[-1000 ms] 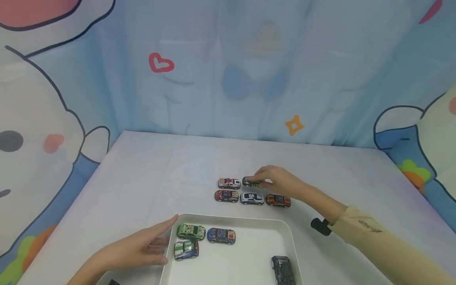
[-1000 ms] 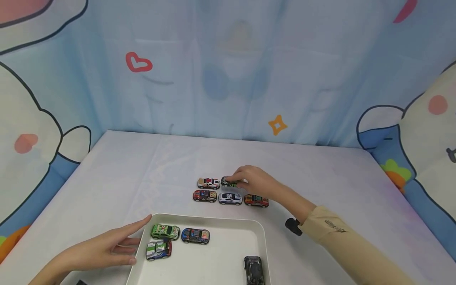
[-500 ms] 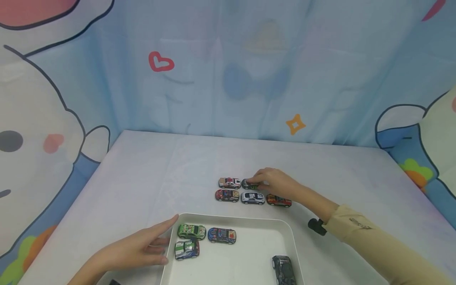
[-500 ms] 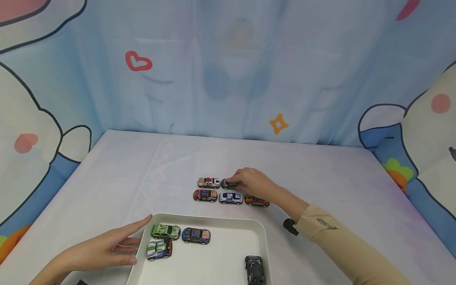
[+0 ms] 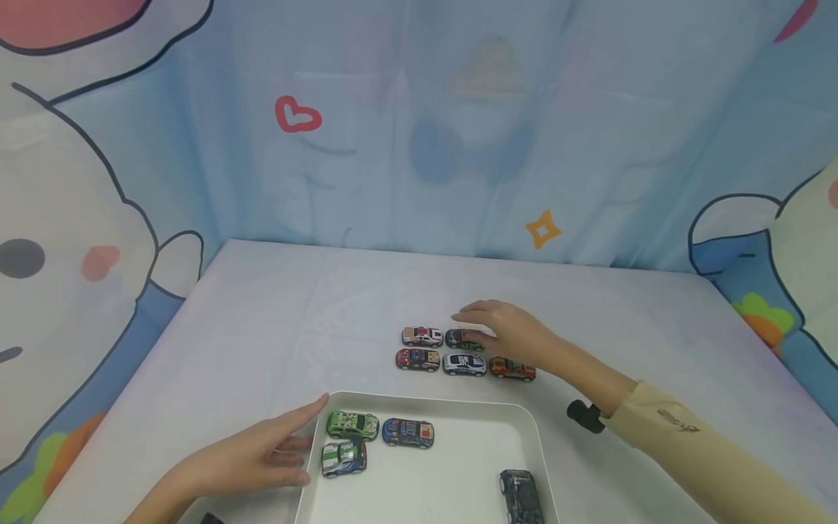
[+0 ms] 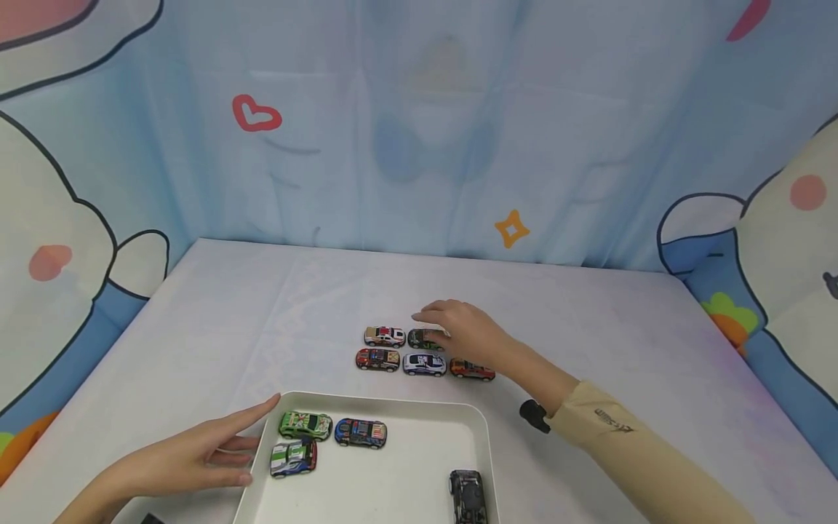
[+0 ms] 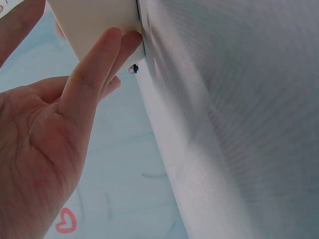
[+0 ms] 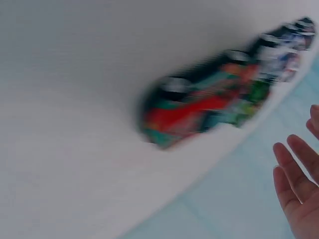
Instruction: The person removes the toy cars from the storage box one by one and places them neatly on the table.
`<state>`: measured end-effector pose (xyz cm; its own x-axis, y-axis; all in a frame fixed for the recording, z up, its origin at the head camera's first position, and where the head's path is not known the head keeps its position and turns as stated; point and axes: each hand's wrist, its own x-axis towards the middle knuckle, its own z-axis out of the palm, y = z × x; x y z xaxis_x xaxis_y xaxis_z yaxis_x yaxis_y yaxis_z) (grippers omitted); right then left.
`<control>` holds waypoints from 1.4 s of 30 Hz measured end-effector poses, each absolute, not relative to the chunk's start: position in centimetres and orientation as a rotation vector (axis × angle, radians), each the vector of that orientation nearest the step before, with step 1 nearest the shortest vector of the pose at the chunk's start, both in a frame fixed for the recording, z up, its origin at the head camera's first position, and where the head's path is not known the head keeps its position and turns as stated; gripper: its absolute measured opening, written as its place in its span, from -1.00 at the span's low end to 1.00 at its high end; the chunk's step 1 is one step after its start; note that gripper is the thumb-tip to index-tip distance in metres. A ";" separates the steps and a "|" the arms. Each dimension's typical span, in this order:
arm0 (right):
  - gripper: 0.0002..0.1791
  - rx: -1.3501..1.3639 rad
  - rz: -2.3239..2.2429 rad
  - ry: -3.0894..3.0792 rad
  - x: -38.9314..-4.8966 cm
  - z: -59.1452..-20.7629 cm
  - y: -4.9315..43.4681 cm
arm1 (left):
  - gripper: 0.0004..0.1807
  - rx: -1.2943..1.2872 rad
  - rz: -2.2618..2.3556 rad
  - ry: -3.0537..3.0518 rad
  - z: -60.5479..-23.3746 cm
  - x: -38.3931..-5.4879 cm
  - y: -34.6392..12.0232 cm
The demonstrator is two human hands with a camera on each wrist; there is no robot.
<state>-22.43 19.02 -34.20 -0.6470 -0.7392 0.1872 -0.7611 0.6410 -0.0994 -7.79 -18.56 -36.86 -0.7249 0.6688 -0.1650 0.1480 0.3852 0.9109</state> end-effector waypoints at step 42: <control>-0.65 1.670 -0.031 -2.412 -11.1 -37.1 12.2 | -0.02 0.719 1.304 2.156 -37.1 -7.8 -18.6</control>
